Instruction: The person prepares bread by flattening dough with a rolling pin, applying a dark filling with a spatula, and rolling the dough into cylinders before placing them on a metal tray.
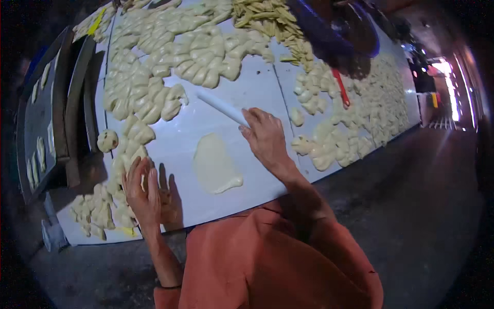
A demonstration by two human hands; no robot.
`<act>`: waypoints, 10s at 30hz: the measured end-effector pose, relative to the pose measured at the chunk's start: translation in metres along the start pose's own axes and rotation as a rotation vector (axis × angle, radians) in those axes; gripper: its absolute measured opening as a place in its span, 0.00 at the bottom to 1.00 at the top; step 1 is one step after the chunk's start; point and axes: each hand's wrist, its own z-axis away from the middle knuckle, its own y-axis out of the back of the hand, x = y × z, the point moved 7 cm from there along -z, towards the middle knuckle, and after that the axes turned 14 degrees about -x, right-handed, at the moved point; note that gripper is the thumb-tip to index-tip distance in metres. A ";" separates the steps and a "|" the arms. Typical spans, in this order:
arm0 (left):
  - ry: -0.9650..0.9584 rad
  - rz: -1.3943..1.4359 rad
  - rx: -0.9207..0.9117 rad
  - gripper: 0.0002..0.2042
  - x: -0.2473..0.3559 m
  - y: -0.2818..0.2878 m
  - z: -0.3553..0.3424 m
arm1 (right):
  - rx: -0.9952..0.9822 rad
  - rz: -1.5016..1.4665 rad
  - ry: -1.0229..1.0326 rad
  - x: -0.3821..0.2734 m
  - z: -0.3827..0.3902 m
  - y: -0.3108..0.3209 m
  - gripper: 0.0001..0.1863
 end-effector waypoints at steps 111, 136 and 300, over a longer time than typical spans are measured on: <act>0.132 0.730 -0.542 0.47 0.142 -0.169 0.007 | -0.661 -1.358 -0.308 0.032 0.088 -0.019 0.14; -0.365 -0.392 -0.396 0.39 0.164 -0.196 0.027 | -0.530 0.156 0.219 0.042 0.099 -0.015 0.48; -0.166 -0.367 -0.583 0.35 0.100 -0.152 0.095 | 0.060 0.321 -0.650 0.293 0.018 0.122 0.12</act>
